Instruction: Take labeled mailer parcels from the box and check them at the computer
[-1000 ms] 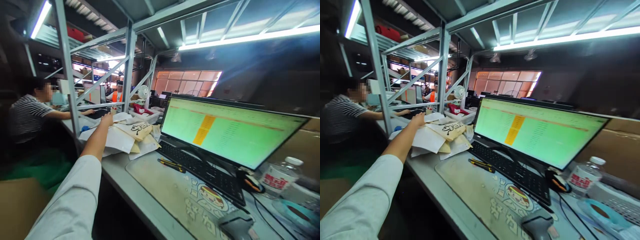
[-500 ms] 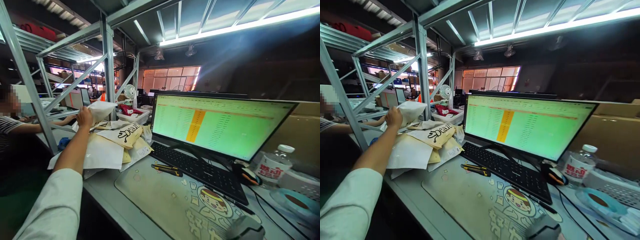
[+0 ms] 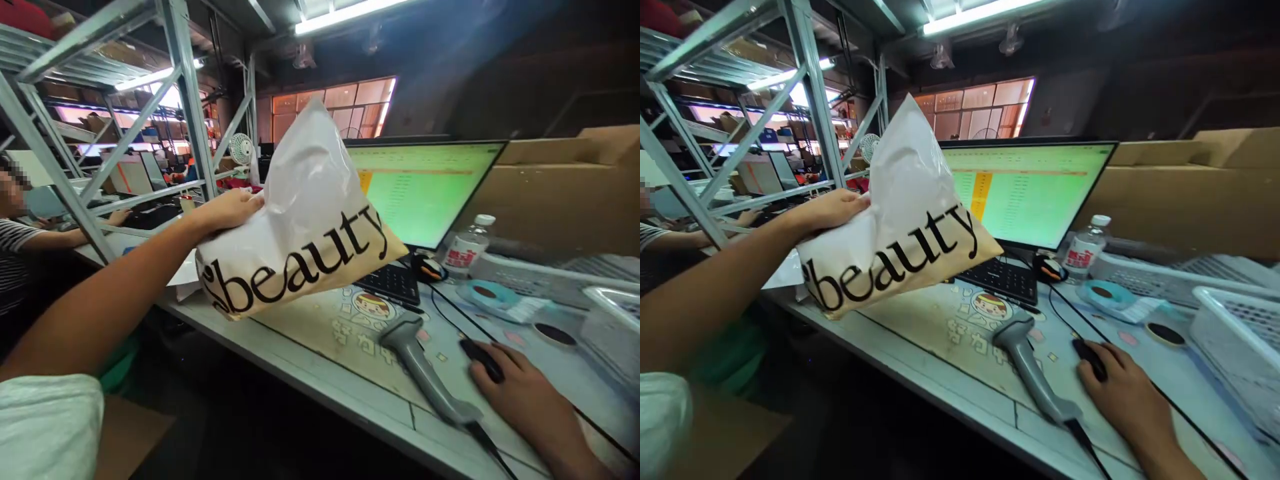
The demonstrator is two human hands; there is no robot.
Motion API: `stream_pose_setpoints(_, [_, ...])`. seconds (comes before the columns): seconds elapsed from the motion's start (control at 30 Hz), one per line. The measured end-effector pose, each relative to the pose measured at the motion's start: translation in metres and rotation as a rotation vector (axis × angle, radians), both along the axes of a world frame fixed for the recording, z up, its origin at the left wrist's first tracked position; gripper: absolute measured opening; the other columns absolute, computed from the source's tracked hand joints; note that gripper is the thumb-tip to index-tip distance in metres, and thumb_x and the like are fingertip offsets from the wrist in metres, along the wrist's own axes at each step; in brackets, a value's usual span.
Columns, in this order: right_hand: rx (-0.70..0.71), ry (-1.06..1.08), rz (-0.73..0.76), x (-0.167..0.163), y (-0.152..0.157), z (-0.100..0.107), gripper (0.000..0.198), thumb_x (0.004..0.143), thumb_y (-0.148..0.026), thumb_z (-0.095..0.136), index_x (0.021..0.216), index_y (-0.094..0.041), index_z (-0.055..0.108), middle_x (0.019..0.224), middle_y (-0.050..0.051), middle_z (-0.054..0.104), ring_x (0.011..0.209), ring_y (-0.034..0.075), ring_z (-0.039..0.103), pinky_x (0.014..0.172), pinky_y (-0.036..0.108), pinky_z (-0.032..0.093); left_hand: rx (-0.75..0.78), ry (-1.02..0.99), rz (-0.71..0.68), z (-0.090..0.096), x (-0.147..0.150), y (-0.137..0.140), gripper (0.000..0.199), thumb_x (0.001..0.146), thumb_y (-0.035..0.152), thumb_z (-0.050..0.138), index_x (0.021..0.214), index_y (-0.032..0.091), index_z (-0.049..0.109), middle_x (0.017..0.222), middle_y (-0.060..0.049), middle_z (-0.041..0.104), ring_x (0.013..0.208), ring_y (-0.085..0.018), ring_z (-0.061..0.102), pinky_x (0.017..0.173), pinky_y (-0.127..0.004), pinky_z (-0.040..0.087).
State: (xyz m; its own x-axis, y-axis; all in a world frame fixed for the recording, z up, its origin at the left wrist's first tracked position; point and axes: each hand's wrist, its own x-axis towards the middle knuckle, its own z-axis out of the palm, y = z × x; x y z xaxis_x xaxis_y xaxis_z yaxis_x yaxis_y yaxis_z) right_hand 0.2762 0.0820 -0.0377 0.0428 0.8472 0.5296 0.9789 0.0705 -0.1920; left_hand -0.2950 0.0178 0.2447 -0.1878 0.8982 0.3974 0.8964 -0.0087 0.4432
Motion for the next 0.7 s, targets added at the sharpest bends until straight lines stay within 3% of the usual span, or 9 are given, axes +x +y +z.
stream_pose_setpoints(0.13, [-0.094, -0.019, -0.015, -0.008, -0.008, 0.006, 0.064, 0.087, -0.060, 0.034, 0.125, -0.024, 0.070, 0.137, 0.011, 0.061, 0.116, 0.036, 0.064, 0.080, 0.049, 0.060, 0.274, 0.237, 0.056, -0.036, 0.046, -0.023, 0.040, 0.106, 0.045, 0.039, 0.096, 0.015, 0.064, 0.080, -0.006, 0.063, 0.085, -0.026, 0.065, 0.082, -0.036, 0.049])
stream_pose_setpoints(0.2, [-0.090, -0.035, -0.017, -0.014, -0.012, 0.009, 0.061, 0.091, -0.055, 0.034, 0.128, -0.021, 0.069, 0.139, 0.011, 0.060, 0.119, 0.034, 0.062, 0.089, 0.047, 0.058, 0.372, 0.382, 0.011, -0.068, 0.066, -0.043, 0.036, 0.105, 0.043, 0.039, 0.099, 0.017, 0.063, 0.080, -0.006, 0.062, 0.083, -0.026, 0.065, 0.080, -0.036, 0.049])
stream_pose_setpoints(0.27, [-0.080, -0.049, -0.018, -0.018, -0.016, 0.010, 0.055, 0.094, -0.049, 0.038, 0.128, -0.019, 0.068, 0.139, 0.011, 0.060, 0.120, 0.032, 0.061, 0.094, 0.045, 0.056, 0.301, 0.515, -0.186, -0.114, 0.080, -0.061, 0.029, 0.103, 0.037, 0.042, 0.098, 0.019, 0.063, 0.083, -0.007, 0.064, 0.084, -0.026, 0.065, 0.077, -0.035, 0.050])
stream_pose_setpoints(0.37, [-0.083, -0.062, -0.027, -0.018, -0.019, 0.008, 0.047, 0.095, -0.042, 0.045, 0.131, -0.019, 0.067, 0.141, 0.012, 0.059, 0.123, 0.030, 0.060, 0.099, 0.042, 0.054, 0.035, 0.607, -0.521, -0.186, 0.082, -0.079, 0.025, 0.102, 0.024, 0.041, 0.105, 0.019, 0.066, 0.101, -0.010, 0.069, 0.095, -0.026, 0.066, 0.084, -0.039, 0.052])
stream_pose_setpoints(0.43, [-0.097, -0.067, -0.033, -0.017, -0.019, 0.006, 0.047, 0.096, -0.041, 0.046, 0.133, -0.019, 0.065, 0.142, 0.011, 0.058, 0.125, 0.029, 0.058, 0.100, 0.040, 0.053, -0.125, 0.539, -0.631, -0.215, 0.075, -0.086, 0.028, 0.102, 0.023, 0.043, 0.118, 0.020, 0.065, 0.119, -0.011, 0.068, 0.110, -0.027, 0.065, 0.096, -0.042, 0.052])
stream_pose_setpoints(0.5, [-0.104, -0.072, -0.036, -0.016, -0.018, 0.005, 0.048, 0.097, -0.043, 0.046, 0.134, -0.019, 0.065, 0.142, 0.011, 0.058, 0.125, 0.029, 0.058, 0.100, 0.039, 0.053, -0.206, 0.398, -0.608, -0.221, 0.071, -0.086, 0.031, 0.104, 0.034, 0.048, 0.128, 0.023, 0.064, 0.132, -0.010, 0.066, 0.124, -0.028, 0.061, 0.107, -0.044, 0.049])
stream_pose_setpoints(0.57, [-0.106, -0.076, -0.034, -0.015, -0.017, 0.004, 0.051, 0.096, -0.045, 0.043, 0.134, -0.019, 0.065, 0.142, 0.010, 0.058, 0.125, 0.029, 0.058, 0.099, 0.039, 0.053, -0.172, 0.250, -0.492, -0.213, 0.082, -0.080, 0.041, 0.103, 0.052, 0.049, 0.132, 0.026, 0.064, 0.136, -0.009, 0.066, 0.129, -0.028, 0.059, 0.112, -0.046, 0.047])
stream_pose_setpoints(0.63, [-0.104, -0.077, -0.037, -0.015, -0.015, 0.003, 0.055, 0.095, -0.049, 0.040, 0.134, -0.019, 0.065, 0.143, 0.010, 0.058, 0.126, 0.029, 0.058, 0.099, 0.040, 0.053, -0.067, 0.147, -0.378, -0.206, 0.110, -0.066, 0.051, 0.102, 0.060, 0.046, 0.137, 0.026, 0.062, 0.141, -0.010, 0.063, 0.132, -0.031, 0.056, 0.115, -0.049, 0.045])
stream_pose_setpoints(0.7, [-0.096, -0.074, -0.042, -0.014, -0.013, 0.001, 0.060, 0.094, -0.053, 0.037, 0.134, -0.019, 0.066, 0.143, 0.010, 0.058, 0.125, 0.030, 0.059, 0.099, 0.042, 0.054, -0.015, 0.109, -0.299, -0.212, 0.146, -0.046, 0.059, 0.101, 0.062, 0.047, 0.146, 0.025, 0.056, 0.153, -0.013, 0.052, 0.139, -0.037, 0.050, 0.116, -0.057, 0.042])
